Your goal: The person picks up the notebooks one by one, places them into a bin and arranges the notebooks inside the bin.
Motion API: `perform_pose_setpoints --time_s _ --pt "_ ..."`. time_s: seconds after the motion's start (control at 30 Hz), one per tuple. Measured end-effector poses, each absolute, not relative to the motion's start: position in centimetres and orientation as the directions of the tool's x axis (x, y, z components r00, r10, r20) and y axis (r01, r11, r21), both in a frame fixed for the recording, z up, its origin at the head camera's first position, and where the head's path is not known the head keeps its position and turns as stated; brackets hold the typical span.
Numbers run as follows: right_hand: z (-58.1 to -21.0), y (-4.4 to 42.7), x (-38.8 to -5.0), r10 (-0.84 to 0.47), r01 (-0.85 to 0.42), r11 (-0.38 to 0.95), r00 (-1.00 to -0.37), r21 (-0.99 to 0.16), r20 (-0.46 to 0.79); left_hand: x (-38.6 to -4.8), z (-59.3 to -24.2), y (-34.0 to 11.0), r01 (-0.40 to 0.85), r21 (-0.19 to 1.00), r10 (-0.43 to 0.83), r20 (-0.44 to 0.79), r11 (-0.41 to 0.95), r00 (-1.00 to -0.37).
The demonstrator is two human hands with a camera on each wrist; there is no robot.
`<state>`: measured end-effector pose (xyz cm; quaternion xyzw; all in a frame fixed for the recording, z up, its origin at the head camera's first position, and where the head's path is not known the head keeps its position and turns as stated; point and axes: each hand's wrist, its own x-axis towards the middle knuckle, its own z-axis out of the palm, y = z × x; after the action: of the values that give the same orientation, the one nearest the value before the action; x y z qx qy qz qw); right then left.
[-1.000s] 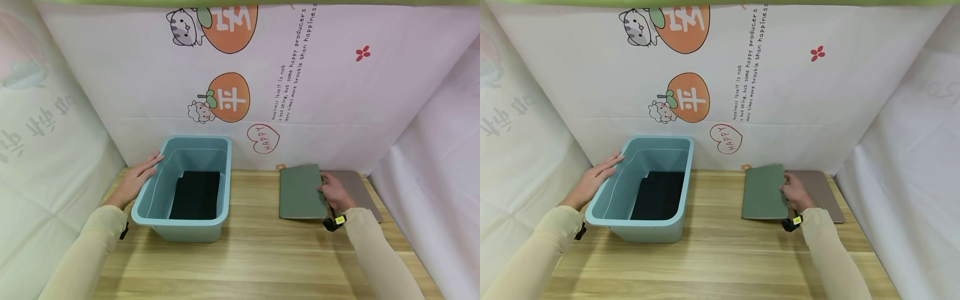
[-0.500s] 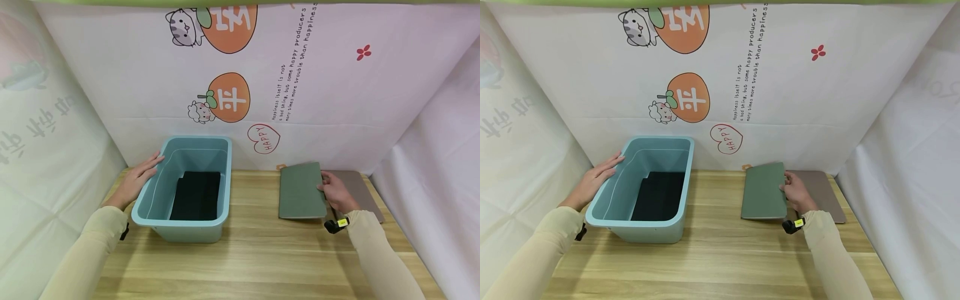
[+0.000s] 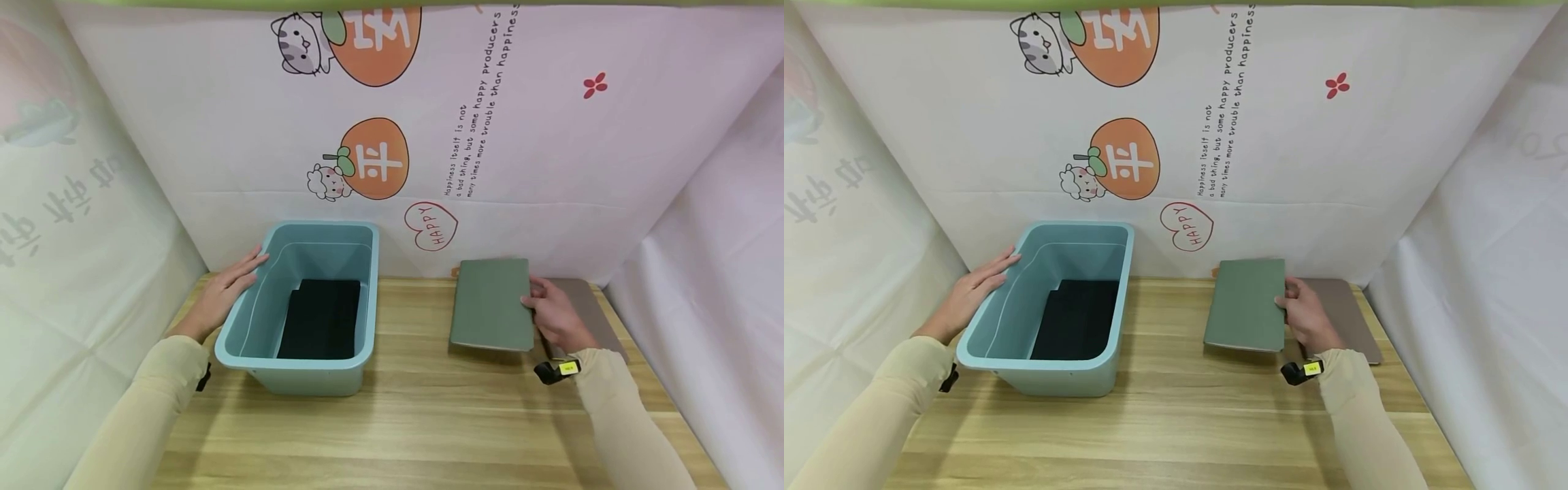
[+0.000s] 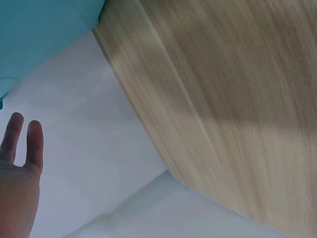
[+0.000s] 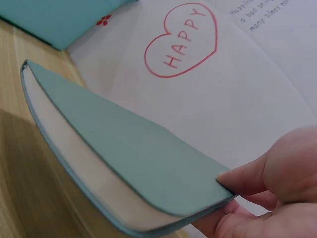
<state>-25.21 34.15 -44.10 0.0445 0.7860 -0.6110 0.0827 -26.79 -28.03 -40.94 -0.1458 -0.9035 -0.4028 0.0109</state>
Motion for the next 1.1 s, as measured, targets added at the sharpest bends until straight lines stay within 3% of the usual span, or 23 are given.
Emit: perform_pose_setpoints --time_s 1.1 --pt "-39.0 32.0 -23.8 -0.062 0.158 -0.021 -0.986 -0.987 -0.157 -27.0 -41.1 -28.4 0.250 0.726 0.255 0.106 0.640 -0.961"
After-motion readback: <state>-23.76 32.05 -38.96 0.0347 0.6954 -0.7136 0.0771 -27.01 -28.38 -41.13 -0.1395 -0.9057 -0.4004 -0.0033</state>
